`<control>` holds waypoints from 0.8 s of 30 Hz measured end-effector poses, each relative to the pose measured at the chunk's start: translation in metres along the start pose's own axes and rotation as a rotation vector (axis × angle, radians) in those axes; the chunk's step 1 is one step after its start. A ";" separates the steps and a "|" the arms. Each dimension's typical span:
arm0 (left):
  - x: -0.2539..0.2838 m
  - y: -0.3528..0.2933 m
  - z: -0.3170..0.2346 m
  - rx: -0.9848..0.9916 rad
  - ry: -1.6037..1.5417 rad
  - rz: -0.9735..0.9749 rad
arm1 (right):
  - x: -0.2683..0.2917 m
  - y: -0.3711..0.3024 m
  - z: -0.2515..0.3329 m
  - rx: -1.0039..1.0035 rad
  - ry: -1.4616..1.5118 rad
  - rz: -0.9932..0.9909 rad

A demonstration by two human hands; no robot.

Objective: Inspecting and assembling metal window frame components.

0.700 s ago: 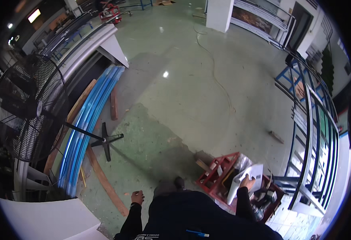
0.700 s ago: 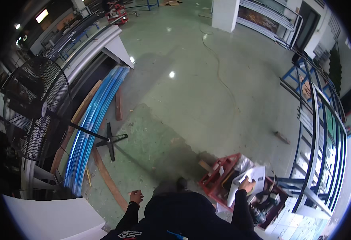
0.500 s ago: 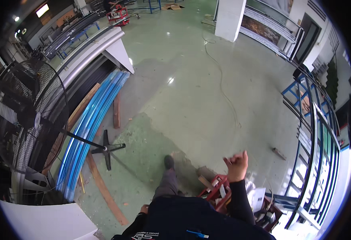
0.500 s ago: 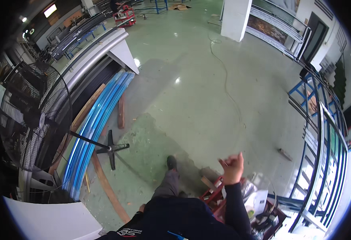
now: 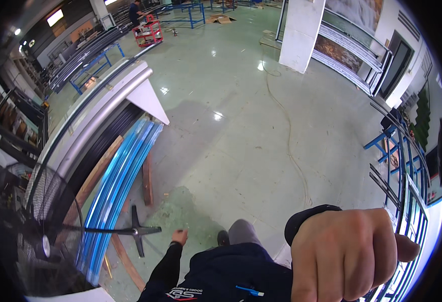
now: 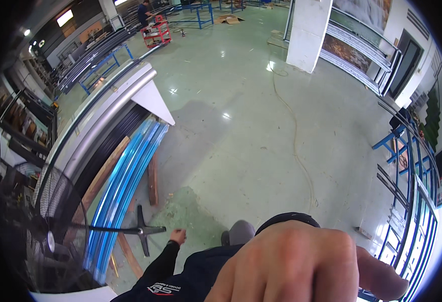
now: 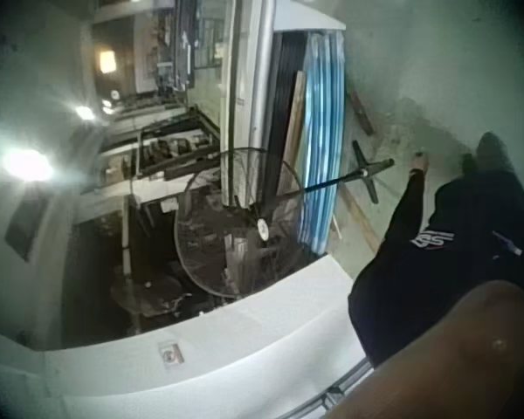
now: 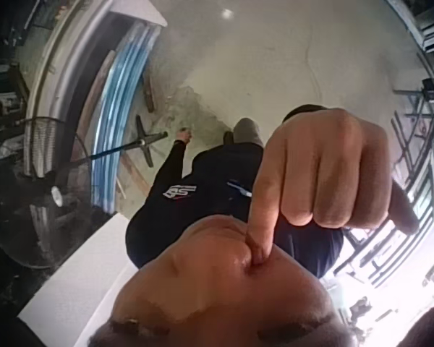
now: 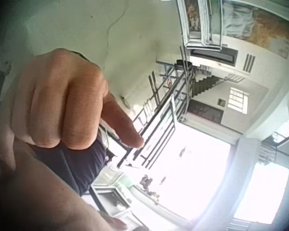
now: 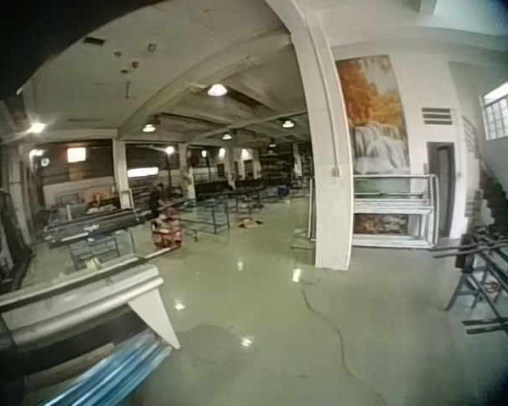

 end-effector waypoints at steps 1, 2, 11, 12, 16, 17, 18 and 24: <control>-0.028 0.019 -0.070 0.025 -0.224 0.091 | 0.037 -0.003 0.009 -0.003 -0.026 -0.015; -0.042 0.044 -0.137 -0.053 -0.156 0.131 | 0.073 -0.004 0.024 -0.029 -0.057 -0.047; -0.143 0.299 -0.459 -0.104 0.121 0.098 | 0.442 0.049 0.175 -0.214 -0.225 0.022; -0.146 0.322 -0.461 -0.034 0.080 0.129 | 0.485 0.067 0.188 -0.212 -0.223 0.073; -0.129 0.355 -0.525 -0.161 0.328 -0.029 | 0.667 0.120 0.188 -0.057 -0.276 -0.231; -0.125 0.371 -0.539 -0.075 0.255 0.005 | 0.726 0.141 0.187 -0.080 -0.248 -0.217; -0.127 0.389 -0.555 -0.001 0.191 0.057 | 0.780 0.164 0.181 -0.166 -0.102 -0.069; -0.112 0.519 -0.681 0.439 0.128 0.007 | 1.088 0.201 0.133 -0.250 0.063 -0.085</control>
Point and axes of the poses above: each hand's wrist, its own y-axis towards the middle knuckle, its own x-axis out of the back of the hand, z = x × y, the point moved 7 cm from there along y, towards the middle knuckle, and after that the axes turned 7 degrees about x, right-handed, at the moved point
